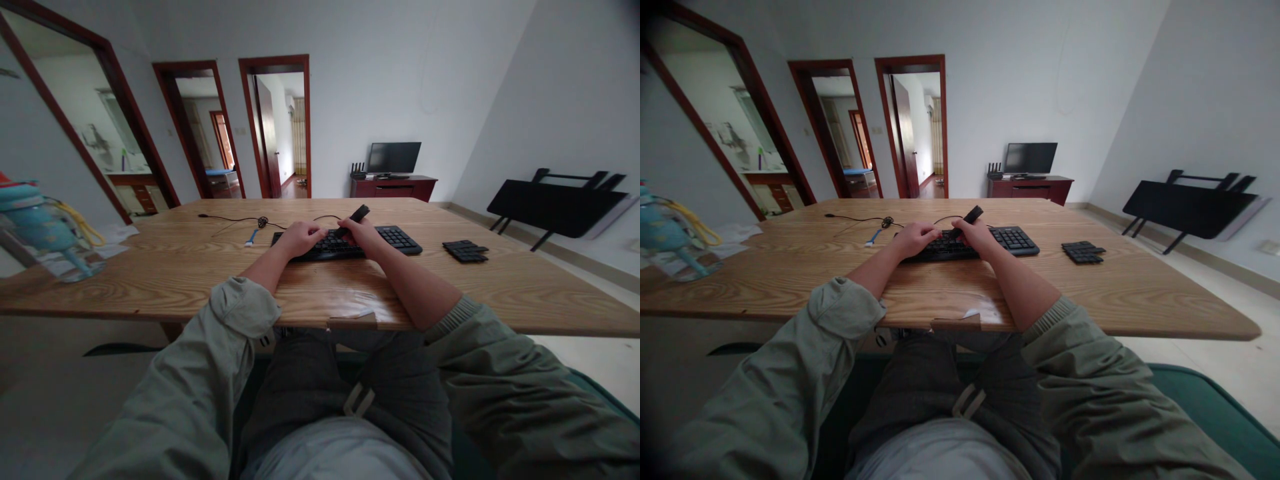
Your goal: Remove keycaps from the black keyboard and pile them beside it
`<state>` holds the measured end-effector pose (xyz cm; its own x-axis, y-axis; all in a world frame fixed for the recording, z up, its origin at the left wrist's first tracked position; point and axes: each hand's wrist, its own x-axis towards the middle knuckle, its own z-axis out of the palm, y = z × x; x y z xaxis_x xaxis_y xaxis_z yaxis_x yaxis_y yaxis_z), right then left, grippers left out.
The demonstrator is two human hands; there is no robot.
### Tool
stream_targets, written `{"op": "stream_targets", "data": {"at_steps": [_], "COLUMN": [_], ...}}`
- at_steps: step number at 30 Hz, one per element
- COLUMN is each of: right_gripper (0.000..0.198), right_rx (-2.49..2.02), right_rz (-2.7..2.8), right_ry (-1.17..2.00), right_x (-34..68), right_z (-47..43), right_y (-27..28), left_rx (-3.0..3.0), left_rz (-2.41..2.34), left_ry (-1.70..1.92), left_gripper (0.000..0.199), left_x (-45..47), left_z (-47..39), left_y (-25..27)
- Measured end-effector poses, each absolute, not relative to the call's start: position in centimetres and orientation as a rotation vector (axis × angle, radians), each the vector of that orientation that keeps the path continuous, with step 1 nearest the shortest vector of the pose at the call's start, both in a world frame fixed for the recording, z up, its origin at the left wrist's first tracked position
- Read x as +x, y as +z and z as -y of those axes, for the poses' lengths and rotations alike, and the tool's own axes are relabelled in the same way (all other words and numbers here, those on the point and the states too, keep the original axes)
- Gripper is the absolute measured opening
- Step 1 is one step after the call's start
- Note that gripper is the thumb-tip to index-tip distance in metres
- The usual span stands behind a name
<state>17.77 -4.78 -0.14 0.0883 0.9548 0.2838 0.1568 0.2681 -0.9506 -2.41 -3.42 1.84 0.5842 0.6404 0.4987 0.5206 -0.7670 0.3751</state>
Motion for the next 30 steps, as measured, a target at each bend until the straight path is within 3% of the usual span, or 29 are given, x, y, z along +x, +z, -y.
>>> {"op": "stream_targets", "data": {"at_steps": [11, 18, 30], "right_gripper": [0.033, 0.042, 0.040], "right_rx": [-1.148, -1.159, -1.111], "right_rz": [1.405, 1.624, 1.658], "right_ry": [0.717, 0.414, 0.371], "right_x": [17.8, 18.2, 17.9], "right_z": [4.9, 3.9, 4.1], "right_y": [-0.2, -1.0, -0.9], "left_rx": [2.390, 2.670, 2.789], "left_rz": [-0.802, -1.018, -0.999], "left_ry": [1.018, 0.879, 0.792], "left_gripper": [0.032, 0.021, 0.018], "left_x": [-2.3, -2.5, -2.6], "left_z": [2.7, 2.5, 1.7], "left_y": [1.0, 1.2, 0.8]}}
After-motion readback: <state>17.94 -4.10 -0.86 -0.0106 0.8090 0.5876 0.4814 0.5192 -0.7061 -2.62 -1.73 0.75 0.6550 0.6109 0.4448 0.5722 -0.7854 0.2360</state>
